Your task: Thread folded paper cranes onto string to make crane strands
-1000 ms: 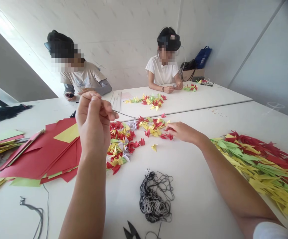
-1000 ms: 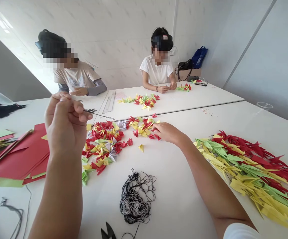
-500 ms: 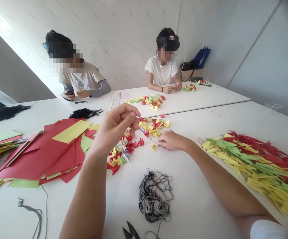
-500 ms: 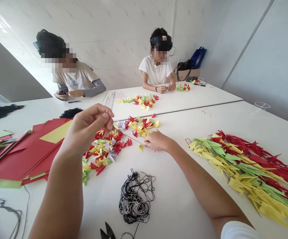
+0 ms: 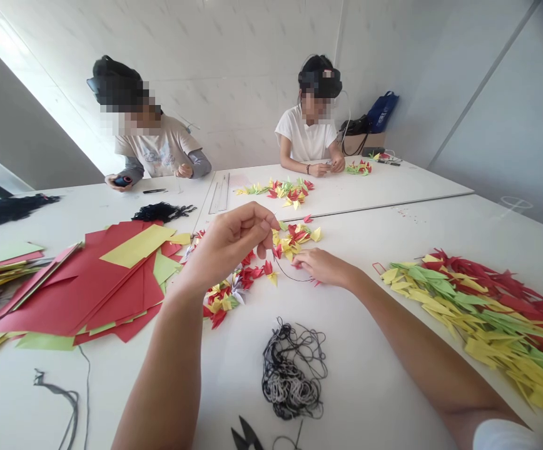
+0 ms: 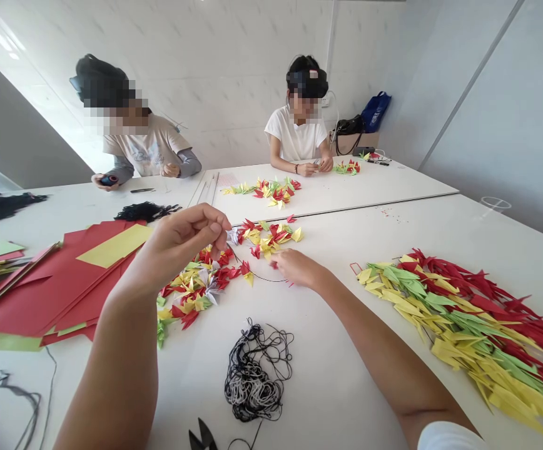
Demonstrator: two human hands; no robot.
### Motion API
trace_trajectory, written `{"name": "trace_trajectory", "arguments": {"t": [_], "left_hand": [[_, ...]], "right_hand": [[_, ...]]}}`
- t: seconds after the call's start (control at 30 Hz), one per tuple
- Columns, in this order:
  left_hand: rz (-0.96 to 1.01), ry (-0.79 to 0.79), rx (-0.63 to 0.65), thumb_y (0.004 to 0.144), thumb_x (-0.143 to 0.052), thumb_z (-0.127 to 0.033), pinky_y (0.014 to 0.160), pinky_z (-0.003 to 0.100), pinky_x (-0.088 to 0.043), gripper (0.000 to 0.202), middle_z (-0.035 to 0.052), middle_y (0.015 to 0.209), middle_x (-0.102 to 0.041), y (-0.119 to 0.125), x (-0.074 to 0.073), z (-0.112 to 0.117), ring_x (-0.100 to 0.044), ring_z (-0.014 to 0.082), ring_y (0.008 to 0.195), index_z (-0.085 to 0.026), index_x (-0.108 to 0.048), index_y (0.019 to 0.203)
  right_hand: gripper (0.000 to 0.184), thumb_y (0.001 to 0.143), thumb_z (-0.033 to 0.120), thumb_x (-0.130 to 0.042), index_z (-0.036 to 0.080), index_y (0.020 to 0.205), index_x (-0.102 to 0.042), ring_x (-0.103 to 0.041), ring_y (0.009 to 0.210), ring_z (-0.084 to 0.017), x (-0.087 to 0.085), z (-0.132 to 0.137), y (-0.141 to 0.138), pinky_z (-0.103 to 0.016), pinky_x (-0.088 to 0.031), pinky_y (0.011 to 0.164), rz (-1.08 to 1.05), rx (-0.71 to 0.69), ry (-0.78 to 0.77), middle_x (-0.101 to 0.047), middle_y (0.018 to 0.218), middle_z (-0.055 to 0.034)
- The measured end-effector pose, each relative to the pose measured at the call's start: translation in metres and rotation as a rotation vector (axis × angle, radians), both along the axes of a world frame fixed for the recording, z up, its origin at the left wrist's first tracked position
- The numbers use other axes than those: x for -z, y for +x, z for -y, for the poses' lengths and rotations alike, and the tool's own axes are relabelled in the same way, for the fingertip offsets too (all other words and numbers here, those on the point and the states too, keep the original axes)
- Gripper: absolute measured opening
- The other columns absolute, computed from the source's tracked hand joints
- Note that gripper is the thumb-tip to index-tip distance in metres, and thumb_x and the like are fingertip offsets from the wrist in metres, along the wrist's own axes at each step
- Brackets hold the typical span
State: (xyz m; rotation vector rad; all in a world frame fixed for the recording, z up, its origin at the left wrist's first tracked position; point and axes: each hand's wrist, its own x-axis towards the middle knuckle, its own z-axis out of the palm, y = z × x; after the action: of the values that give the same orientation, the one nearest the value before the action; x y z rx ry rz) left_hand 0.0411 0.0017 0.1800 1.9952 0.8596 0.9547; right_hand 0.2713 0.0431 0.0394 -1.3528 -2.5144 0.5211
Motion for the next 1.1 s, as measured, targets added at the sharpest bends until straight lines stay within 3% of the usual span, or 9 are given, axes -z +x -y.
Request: {"name": "trace_trajectory", "arguments": {"t": [0.13, 0.23, 0.37, 0.53, 0.7, 0.93, 1.0, 1.1], "left_hand": [[-0.023, 0.008, 0.011, 0.097, -0.054, -0.027, 0.06, 0.023, -0.051, 0.013, 0.0027, 0.075, -0.066, 0.0, 0.002, -0.002, -0.061, 0.0111, 0.066, -0.018, -0.064, 0.097], [-0.029, 0.016, 0.008, 0.097, -0.054, -0.027, 0.061, 0.024, -0.052, 0.013, 0.0029, 0.075, -0.067, -0.001, 0.004, -0.003, -0.063, 0.012, 0.066, -0.018, -0.064, 0.097], [-0.037, 0.033, -0.005, 0.096, -0.054, -0.025, 0.062, 0.024, -0.052, 0.012, 0.0031, 0.076, -0.068, -0.002, 0.005, -0.006, -0.066, 0.0128, 0.067, -0.018, -0.064, 0.097], [-0.069, 0.079, -0.044, 0.095, -0.053, -0.021, 0.064, 0.023, -0.052, 0.012, 0.0033, 0.079, -0.068, -0.003, 0.005, -0.006, -0.066, 0.0118, 0.069, -0.018, -0.064, 0.096], [-0.101, 0.089, -0.062, 0.094, -0.052, -0.018, 0.068, 0.023, -0.054, 0.013, 0.0025, 0.08, -0.069, -0.002, 0.005, -0.006, -0.066, 0.0112, 0.071, -0.018, -0.065, 0.097], [-0.125, 0.107, -0.084, 0.092, -0.056, -0.018, 0.073, 0.025, -0.057, 0.011, 0.0051, 0.089, -0.074, -0.003, 0.005, -0.005, -0.073, 0.0154, 0.08, -0.019, -0.066, 0.096], [-0.133, 0.109, -0.102, 0.092, -0.057, -0.02, 0.073, 0.025, -0.058, 0.007, 0.0052, 0.088, -0.075, -0.004, 0.005, -0.005, -0.074, 0.0161, 0.08, -0.019, -0.064, 0.093], [-0.159, 0.118, -0.143, 0.094, -0.056, -0.023, 0.064, 0.023, -0.055, 0.005, 0.0028, 0.08, -0.075, -0.004, 0.004, -0.004, -0.073, 0.0143, 0.07, -0.02, -0.06, 0.092]], "right_hand": [[0.042, 0.096, 0.005, -0.037, 0.021, 0.125, -0.064, -0.057, 0.127, -0.023, 0.015, 0.002, -0.018, -0.04, -0.044, 0.107, -0.208, -0.092, 0.166, -0.06, 0.138, -0.0098], [0.039, 0.097, 0.008, -0.039, 0.017, 0.127, -0.063, -0.048, 0.135, -0.029, 0.027, 0.002, -0.028, -0.049, -0.038, 0.113, -0.142, -0.051, 0.322, -0.052, 0.146, -0.015], [0.036, 0.097, 0.01, -0.041, 0.014, 0.127, -0.06, -0.037, 0.144, -0.032, 0.038, -0.005, -0.036, -0.053, -0.032, 0.118, -0.048, -0.055, 0.389, -0.046, 0.15, -0.0185], [0.034, 0.095, 0.006, -0.039, 0.009, 0.122, -0.059, -0.038, 0.142, -0.032, 0.03, -0.033, -0.052, -0.052, -0.026, 0.119, 0.01, -0.051, 0.408, -0.05, 0.144, -0.0223], [0.033, 0.092, 0.006, -0.039, 0.013, 0.118, -0.058, -0.053, 0.118, -0.03, 0.021, -0.06, -0.071, -0.049, -0.034, 0.109, 0.033, 0.066, 0.359, -0.063, 0.124, -0.018], [0.037, 0.089, 0.001, -0.036, 0.02, 0.103, -0.063, -0.055, 0.108, -0.029, 0.029, -0.061, -0.075, -0.047, -0.034, 0.103, 0.034, 0.075, 0.35, -0.068, 0.109, -0.0112], [0.028, 0.089, 0.005, -0.042, 0.019, 0.099, -0.064, -0.056, 0.106, -0.027, 0.022, -0.053, -0.072, -0.046, -0.035, 0.103, -0.059, 0.097, 0.348, -0.069, 0.107, -0.0108], [0.012, 0.089, 0.015, -0.053, 0.018, 0.094, -0.063, -0.06, 0.096, -0.022, 0.002, -0.038, -0.062, -0.039, -0.041, 0.097, -0.404, 0.186, 0.286, -0.07, 0.098, -0.008]]}}
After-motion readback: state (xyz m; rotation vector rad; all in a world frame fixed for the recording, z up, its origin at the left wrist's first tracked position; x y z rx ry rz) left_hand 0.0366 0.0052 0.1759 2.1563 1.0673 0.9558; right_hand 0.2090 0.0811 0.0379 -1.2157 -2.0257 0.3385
